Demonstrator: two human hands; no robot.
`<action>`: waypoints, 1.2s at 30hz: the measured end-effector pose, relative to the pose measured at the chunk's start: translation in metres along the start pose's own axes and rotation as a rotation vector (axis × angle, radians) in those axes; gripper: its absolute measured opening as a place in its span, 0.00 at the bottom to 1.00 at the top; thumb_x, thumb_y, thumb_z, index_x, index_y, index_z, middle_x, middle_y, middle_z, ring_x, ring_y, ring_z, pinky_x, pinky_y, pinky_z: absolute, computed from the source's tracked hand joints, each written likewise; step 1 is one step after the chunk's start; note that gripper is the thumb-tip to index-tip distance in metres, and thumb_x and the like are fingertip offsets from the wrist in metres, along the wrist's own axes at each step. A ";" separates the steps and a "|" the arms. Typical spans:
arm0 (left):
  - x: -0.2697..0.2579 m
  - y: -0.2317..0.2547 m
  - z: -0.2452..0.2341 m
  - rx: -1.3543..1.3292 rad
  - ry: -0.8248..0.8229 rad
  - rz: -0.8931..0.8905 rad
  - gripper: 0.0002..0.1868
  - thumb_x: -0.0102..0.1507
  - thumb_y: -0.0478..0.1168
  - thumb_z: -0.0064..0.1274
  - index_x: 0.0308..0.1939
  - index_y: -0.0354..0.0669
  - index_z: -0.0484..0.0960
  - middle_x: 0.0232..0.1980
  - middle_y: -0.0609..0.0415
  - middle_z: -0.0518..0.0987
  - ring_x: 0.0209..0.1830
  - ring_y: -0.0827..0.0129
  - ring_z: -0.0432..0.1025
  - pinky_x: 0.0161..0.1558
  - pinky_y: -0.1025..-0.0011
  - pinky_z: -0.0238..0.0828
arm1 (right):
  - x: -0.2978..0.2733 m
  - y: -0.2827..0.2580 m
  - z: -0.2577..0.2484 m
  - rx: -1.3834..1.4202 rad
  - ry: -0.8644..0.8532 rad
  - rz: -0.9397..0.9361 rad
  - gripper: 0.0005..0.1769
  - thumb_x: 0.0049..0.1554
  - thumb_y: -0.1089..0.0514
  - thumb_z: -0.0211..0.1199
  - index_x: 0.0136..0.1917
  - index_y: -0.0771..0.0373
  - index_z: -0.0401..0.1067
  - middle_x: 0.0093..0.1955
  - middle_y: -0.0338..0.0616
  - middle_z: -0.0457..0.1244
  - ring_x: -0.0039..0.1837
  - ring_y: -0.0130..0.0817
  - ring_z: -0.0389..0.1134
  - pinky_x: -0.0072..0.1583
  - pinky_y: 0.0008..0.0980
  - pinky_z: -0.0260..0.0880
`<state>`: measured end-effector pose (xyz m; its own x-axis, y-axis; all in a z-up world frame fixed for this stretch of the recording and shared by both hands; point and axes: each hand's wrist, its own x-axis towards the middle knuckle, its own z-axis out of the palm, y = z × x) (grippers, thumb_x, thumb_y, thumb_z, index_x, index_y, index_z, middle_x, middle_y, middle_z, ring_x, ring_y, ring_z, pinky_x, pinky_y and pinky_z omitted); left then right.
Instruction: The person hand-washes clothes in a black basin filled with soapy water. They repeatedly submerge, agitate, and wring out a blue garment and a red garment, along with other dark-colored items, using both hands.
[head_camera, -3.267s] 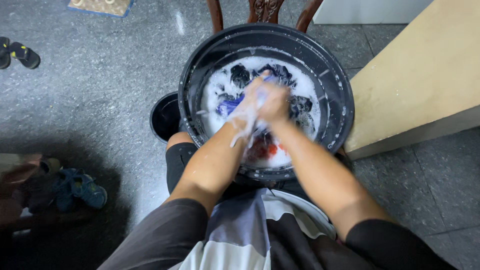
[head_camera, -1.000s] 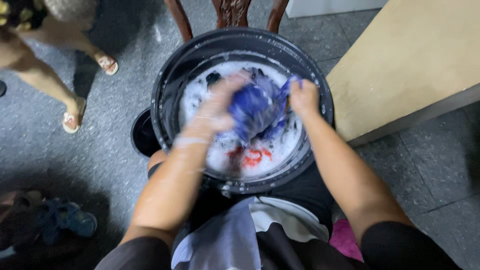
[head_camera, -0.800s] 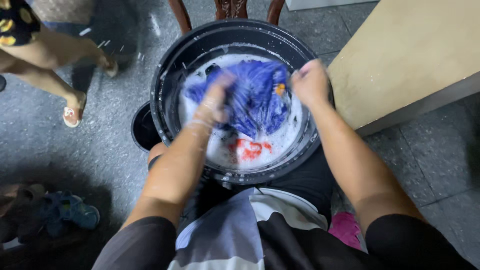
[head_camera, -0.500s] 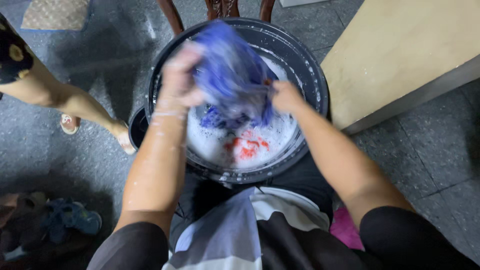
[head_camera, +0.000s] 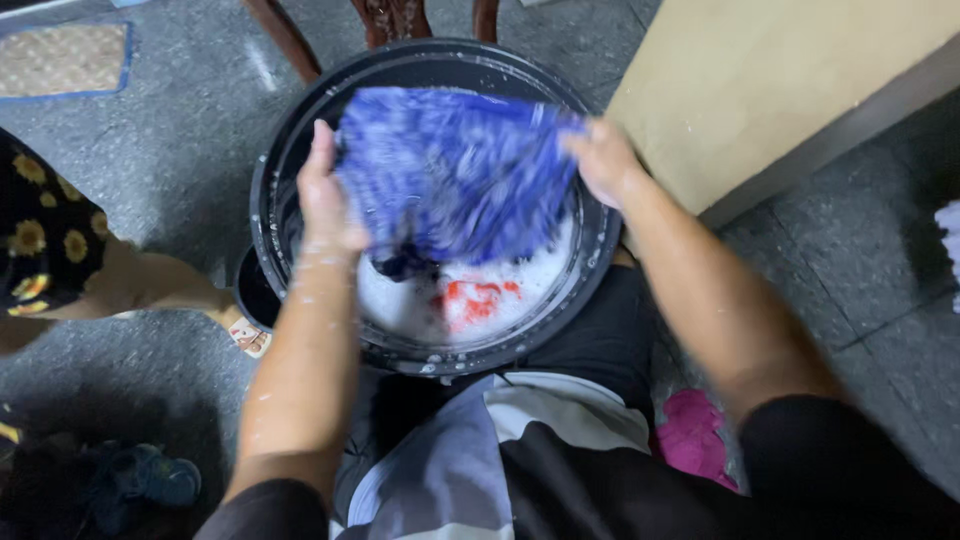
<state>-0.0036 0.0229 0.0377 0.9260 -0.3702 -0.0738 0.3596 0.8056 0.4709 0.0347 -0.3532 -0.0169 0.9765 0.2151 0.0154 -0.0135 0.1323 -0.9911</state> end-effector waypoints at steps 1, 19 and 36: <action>0.007 -0.023 -0.007 -0.030 0.040 -0.041 0.42 0.63 0.68 0.42 0.61 0.33 0.77 0.61 0.41 0.80 0.59 0.50 0.77 0.63 0.51 0.73 | -0.002 0.012 0.005 -0.231 0.069 -0.093 0.14 0.58 0.55 0.65 0.56 0.63 0.78 0.55 0.52 0.71 0.57 0.44 0.73 0.62 0.42 0.71; 0.076 -0.103 0.018 0.675 0.297 -0.342 0.26 0.63 0.57 0.51 0.49 0.38 0.84 0.52 0.47 0.84 0.47 0.60 0.78 0.49 0.61 0.75 | 0.017 0.068 0.057 -0.902 0.423 -0.161 0.12 0.52 0.56 0.62 0.45 0.65 0.79 0.43 0.60 0.69 0.46 0.55 0.73 0.47 0.45 0.72; 0.064 -0.116 -0.067 1.600 0.347 0.480 0.24 0.60 0.48 0.58 0.56 0.40 0.81 0.53 0.39 0.82 0.55 0.49 0.77 0.60 0.57 0.72 | 0.015 0.074 0.025 -1.094 -0.142 0.476 0.34 0.51 0.40 0.70 0.62 0.65 0.73 0.61 0.62 0.67 0.64 0.52 0.68 0.67 0.41 0.63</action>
<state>0.0219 -0.0633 -0.0805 0.9662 0.0339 0.2555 -0.2036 -0.5074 0.8373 0.0425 -0.3158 -0.0862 0.8896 0.1335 -0.4368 -0.1095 -0.8661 -0.4877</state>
